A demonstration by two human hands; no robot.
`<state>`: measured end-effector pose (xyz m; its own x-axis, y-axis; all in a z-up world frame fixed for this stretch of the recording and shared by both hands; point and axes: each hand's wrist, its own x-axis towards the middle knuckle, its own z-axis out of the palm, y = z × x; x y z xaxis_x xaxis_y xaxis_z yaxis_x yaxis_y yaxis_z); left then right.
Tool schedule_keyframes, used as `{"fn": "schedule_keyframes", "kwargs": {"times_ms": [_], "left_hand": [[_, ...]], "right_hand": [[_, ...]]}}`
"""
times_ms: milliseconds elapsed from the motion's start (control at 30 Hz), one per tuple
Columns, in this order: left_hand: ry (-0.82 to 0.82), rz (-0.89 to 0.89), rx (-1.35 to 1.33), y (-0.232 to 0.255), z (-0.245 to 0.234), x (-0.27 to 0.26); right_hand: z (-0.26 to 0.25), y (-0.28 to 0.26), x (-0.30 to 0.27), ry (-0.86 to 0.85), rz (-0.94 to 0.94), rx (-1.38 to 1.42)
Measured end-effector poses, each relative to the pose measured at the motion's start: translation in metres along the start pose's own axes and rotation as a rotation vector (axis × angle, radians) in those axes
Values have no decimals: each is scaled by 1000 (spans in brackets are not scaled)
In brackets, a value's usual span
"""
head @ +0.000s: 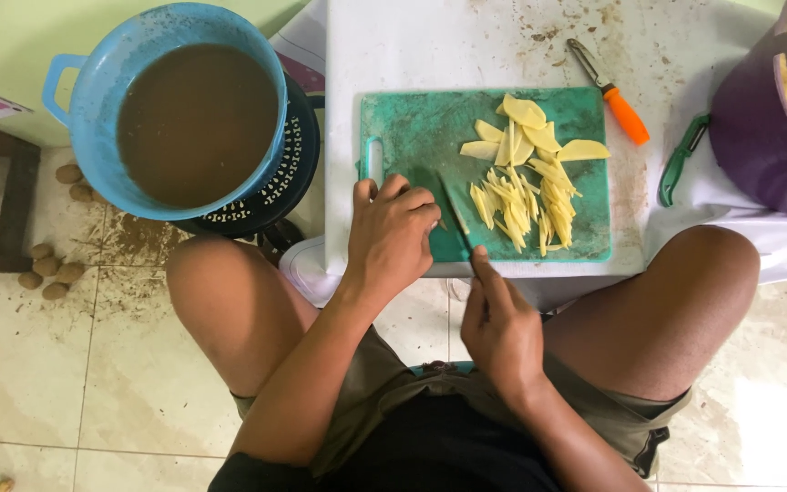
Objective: Cutting peeled potato slices into thin strips using a knife on a cutting board.
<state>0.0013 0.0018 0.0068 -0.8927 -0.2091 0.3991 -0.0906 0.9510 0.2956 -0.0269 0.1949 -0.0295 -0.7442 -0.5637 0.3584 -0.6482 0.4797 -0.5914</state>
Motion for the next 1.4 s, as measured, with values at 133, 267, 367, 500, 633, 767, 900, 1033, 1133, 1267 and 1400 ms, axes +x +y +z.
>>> {"fn": "schedule_keyframes", "kwargs": {"times_ms": [133,267,367,500,633,767,900,1033,1133,1267,1400], "left_hand": [[9,-16,-44,-4,4,-3],[23,-46,-54,-5,3,-4],[50,-56,-41,-3,4,-4],[72,-76,-35,-4,6,-6],[98,-80,-21,-3,5,-5],[117,-78,-3,-5,6,-6],[106,-66,-8,-4,4,-5],[101,-62,-23,-2,4,-4],[126,-41,-6,-1,2,-3],[130,-57,0,-3,-2,-4],[127,-62,-48,-3,-2,-5]], "right_hand": [[-10,-2,3,36,22,11],[-10,-9,-3,3,31,18],[-10,-11,-5,-18,18,27],[-12,-14,-3,-26,11,42],[-7,-10,-5,-16,13,38],[-7,-10,-6,-45,12,40],[-7,-10,-6,-80,-18,5],[0,-5,-5,-81,-55,-10],[-4,-8,-1,-59,-65,11],[-9,-5,-1,23,-34,4],[-11,9,-1,184,-44,-40]]}}
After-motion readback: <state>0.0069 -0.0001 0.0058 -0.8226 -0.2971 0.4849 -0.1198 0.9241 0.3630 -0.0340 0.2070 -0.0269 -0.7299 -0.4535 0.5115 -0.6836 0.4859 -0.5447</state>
